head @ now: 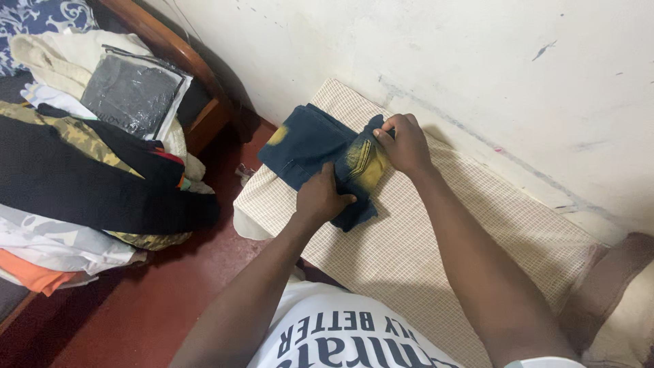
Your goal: The person picks up a pair of jeans from a bed and folds them by hand on a white-clothed surface.
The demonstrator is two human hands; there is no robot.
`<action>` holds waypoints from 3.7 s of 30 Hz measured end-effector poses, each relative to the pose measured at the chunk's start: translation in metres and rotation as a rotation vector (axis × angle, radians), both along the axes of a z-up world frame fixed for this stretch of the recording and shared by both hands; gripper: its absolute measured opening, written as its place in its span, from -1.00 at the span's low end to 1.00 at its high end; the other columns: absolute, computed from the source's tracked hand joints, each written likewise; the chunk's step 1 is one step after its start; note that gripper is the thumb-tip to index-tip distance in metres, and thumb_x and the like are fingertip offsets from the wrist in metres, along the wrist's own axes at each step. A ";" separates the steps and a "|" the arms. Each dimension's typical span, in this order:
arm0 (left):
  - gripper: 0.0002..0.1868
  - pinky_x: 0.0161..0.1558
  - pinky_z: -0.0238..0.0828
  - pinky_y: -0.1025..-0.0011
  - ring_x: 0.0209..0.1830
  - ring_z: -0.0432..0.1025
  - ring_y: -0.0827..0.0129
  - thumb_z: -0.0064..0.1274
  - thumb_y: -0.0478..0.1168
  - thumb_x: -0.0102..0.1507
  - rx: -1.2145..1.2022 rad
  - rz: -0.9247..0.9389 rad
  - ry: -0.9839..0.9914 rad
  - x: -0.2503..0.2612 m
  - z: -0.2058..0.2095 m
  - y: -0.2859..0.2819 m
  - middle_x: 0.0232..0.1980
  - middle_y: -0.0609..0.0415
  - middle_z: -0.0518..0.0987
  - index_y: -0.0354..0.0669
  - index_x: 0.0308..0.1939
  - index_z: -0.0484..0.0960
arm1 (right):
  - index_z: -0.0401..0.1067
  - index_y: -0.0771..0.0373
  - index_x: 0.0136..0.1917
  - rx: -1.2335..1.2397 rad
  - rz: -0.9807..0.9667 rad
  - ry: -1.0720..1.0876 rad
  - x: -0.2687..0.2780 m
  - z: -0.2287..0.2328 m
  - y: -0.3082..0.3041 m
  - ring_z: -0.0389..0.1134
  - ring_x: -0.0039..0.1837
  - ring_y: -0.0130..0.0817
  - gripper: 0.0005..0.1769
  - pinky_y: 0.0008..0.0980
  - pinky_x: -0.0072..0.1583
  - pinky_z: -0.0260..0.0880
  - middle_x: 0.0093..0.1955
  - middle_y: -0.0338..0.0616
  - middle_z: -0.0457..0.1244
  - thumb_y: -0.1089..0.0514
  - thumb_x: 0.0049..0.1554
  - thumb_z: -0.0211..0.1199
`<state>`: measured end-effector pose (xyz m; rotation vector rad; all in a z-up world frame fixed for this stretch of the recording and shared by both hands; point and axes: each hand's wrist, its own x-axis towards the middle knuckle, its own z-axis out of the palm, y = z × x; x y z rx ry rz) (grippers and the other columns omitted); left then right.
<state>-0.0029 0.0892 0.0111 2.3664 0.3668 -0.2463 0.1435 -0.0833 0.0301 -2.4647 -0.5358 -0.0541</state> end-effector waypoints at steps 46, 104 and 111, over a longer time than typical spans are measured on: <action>-0.02 0.01 0.53 0.13 0.00 0.60 -0.01 0.44 0.22 -0.02 -0.082 -0.029 0.041 0.006 -0.022 0.014 0.00 -0.22 0.65 -0.21 0.28 0.32 | 0.37 0.31 -0.06 0.149 -0.388 0.069 0.069 -0.103 -0.001 0.35 -0.05 0.01 -0.55 0.01 0.05 0.33 -0.13 0.09 0.33 -0.14 0.39 0.07; -0.26 0.54 -0.12 0.04 0.67 -0.17 0.04 -0.12 -0.24 0.32 0.206 -0.419 0.079 0.025 -0.055 0.022 0.67 -0.09 -0.10 -0.18 0.58 0.03 | 0.39 0.30 0.42 -0.330 0.332 -0.463 -0.024 -0.084 0.060 0.12 0.59 -0.05 -0.48 0.05 0.53 0.06 0.53 0.01 0.21 -0.04 0.34 0.01; -0.25 0.56 -0.18 0.03 0.69 -0.24 0.04 -0.17 -0.24 0.33 0.151 -0.392 0.112 0.024 -0.055 0.020 0.70 -0.10 -0.17 -0.22 0.59 -0.02 | 0.40 0.28 0.42 -0.349 0.310 -0.513 -0.022 -0.089 0.060 0.12 0.59 -0.07 -0.47 0.02 0.54 -0.01 0.51 -0.01 0.22 -0.06 0.35 -0.02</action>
